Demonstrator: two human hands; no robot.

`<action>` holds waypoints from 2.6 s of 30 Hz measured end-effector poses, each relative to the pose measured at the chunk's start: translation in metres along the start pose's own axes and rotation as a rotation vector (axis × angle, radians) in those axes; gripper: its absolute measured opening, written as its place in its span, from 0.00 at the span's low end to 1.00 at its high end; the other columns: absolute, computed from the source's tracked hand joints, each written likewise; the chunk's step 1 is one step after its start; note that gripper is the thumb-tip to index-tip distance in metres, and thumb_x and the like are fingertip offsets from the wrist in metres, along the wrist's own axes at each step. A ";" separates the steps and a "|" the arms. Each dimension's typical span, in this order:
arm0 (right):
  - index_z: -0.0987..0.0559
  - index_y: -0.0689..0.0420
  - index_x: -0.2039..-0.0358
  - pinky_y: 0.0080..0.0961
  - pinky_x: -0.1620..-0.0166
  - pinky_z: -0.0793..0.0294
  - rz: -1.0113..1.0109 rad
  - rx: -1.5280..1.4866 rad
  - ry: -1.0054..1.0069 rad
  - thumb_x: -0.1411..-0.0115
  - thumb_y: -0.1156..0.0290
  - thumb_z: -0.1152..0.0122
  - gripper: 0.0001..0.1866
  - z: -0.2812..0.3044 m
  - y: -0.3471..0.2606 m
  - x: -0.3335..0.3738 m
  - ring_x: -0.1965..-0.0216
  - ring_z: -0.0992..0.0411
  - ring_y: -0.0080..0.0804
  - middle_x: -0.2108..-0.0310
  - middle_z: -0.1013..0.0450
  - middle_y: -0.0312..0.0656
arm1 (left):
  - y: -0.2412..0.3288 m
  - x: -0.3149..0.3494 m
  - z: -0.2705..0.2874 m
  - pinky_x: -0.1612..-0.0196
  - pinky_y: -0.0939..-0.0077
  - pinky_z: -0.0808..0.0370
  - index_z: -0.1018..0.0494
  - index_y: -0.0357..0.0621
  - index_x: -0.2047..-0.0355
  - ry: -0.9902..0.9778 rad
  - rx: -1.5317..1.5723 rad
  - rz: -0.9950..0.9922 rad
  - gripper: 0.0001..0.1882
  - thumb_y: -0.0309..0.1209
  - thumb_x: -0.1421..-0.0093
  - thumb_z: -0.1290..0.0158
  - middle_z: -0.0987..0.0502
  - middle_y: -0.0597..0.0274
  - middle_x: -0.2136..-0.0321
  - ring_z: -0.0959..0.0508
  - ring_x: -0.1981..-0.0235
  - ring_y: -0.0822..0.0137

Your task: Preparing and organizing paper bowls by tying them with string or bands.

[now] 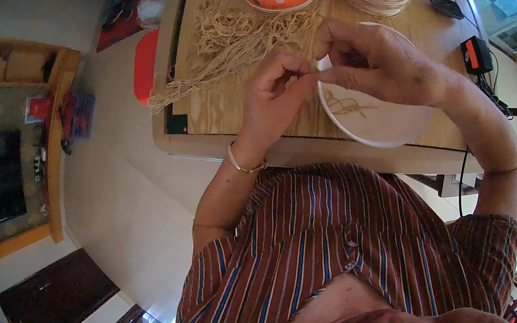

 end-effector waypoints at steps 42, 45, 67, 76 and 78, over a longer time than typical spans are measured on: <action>0.25 0.63 0.69 0.37 0.68 0.29 0.327 0.244 0.042 0.43 0.70 0.42 0.08 0.019 -0.034 0.015 0.75 0.29 0.50 0.78 0.29 0.52 | 0.046 0.006 -0.011 0.44 0.63 0.32 0.28 0.44 0.54 -0.195 -0.668 -0.190 0.20 0.19 0.49 0.47 0.29 0.57 0.50 0.31 0.45 0.56; 0.24 0.62 0.68 0.35 0.67 0.28 0.348 0.332 0.054 0.44 0.70 0.42 0.08 0.025 -0.036 0.015 0.74 0.29 0.49 0.77 0.29 0.51 | 0.049 0.005 -0.025 0.43 0.60 0.34 0.27 0.46 0.56 -0.380 -0.820 -0.435 0.19 0.20 0.50 0.43 0.29 0.59 0.47 0.33 0.43 0.51; 0.25 0.63 0.63 0.18 0.61 0.31 0.239 -0.179 0.219 0.34 0.71 0.47 0.08 0.045 -0.038 0.008 0.69 0.31 0.17 0.72 0.30 0.34 | 0.088 0.055 -0.080 0.60 0.63 0.26 0.26 0.37 0.60 -0.337 -0.746 -0.502 0.16 0.31 0.48 0.40 0.24 0.54 0.66 0.23 0.63 0.59; 0.25 0.62 0.64 0.18 0.64 0.32 0.211 -0.308 0.225 0.33 0.68 0.49 0.10 0.042 -0.035 0.011 0.70 0.31 0.19 0.73 0.30 0.35 | 0.080 -0.020 -0.027 0.52 0.63 0.27 0.27 0.37 0.56 -0.121 -0.532 -0.260 0.16 0.26 0.45 0.42 0.24 0.51 0.60 0.24 0.55 0.52; 0.25 0.62 0.64 0.18 0.64 0.32 0.223 -0.360 0.228 0.34 0.69 0.48 0.09 0.042 -0.037 0.013 0.71 0.31 0.20 0.73 0.30 0.35 | 0.064 -0.026 -0.034 0.52 0.62 0.27 0.27 0.37 0.55 -0.222 -0.482 -0.202 0.16 0.27 0.44 0.43 0.24 0.51 0.60 0.24 0.55 0.52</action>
Point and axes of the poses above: each hand's wrist, its own x-axis away from the middle knuckle, its own z-axis out of the back of the hand, y = z × x, the point moved 8 cm from there along -x, towards the middle knuckle
